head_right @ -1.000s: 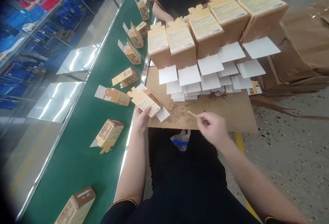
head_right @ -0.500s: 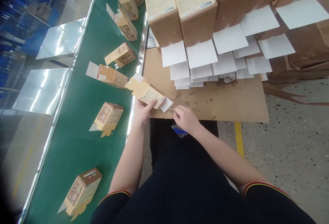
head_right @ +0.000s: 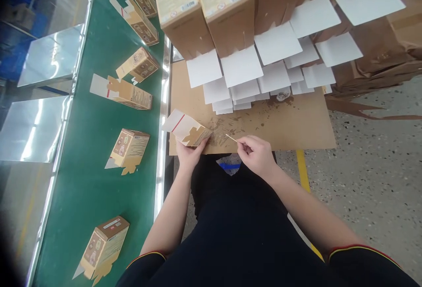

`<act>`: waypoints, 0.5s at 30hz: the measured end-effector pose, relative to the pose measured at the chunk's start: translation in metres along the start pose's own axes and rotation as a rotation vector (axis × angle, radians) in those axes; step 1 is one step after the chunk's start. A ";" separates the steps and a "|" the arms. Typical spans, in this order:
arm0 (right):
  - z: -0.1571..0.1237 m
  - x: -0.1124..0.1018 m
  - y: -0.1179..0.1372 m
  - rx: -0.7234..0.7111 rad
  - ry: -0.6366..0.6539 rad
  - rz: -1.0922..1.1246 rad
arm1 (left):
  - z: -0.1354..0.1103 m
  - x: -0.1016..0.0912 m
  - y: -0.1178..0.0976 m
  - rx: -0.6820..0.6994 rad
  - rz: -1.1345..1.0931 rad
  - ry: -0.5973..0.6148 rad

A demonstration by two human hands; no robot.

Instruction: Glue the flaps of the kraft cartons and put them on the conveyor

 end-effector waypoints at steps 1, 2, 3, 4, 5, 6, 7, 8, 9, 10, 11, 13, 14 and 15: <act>-0.002 -0.003 0.000 0.013 -0.006 -0.007 | 0.001 0.000 0.000 0.005 0.005 -0.006; -0.003 -0.006 0.000 0.022 -0.009 -0.012 | 0.001 0.001 0.000 0.008 0.009 -0.013; -0.004 -0.007 0.001 0.024 -0.008 -0.013 | 0.001 0.003 0.000 0.010 0.011 -0.018; -0.005 -0.008 0.003 0.019 -0.003 -0.010 | 0.001 0.006 0.000 0.012 0.008 -0.025; -0.006 -0.008 0.005 0.010 0.004 -0.002 | 0.001 0.010 0.000 0.014 0.002 -0.034; -0.007 -0.007 0.007 0.001 0.013 0.008 | 0.000 0.014 -0.001 0.017 -0.009 -0.041; -0.007 -0.007 0.008 -0.007 0.019 0.018 | -0.001 0.019 -0.002 0.021 -0.022 -0.043; -0.007 -0.007 0.009 -0.013 0.021 0.030 | -0.002 0.023 -0.004 0.026 -0.036 -0.040; -0.006 -0.007 0.010 -0.017 0.018 0.041 | -0.002 0.025 -0.005 0.029 -0.051 -0.037; -0.004 -0.009 0.009 -0.017 0.011 0.050 | -0.002 0.023 -0.006 0.028 -0.067 -0.039; -0.002 -0.012 0.008 -0.015 0.000 0.055 | -0.002 0.015 -0.005 0.022 -0.083 -0.055; 0.003 -0.019 0.004 -0.003 -0.030 0.060 | -0.003 -0.022 -0.001 -0.014 -0.108 -0.162; 0.005 -0.024 0.001 0.005 -0.046 0.062 | -0.006 -0.051 0.004 -0.044 -0.110 -0.245; 0.008 -0.028 -0.001 0.011 -0.062 0.067 | -0.009 -0.085 0.010 -0.076 -0.106 -0.341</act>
Point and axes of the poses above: each hand's wrist, its own z-axis towards the middle knuckle, its own x-axis out of the palm, y = z × x, the point moved 10 cm from there along z, towards the middle knuckle, and after that the axes turned 7 degrees about -y, right-handed, at the moved point
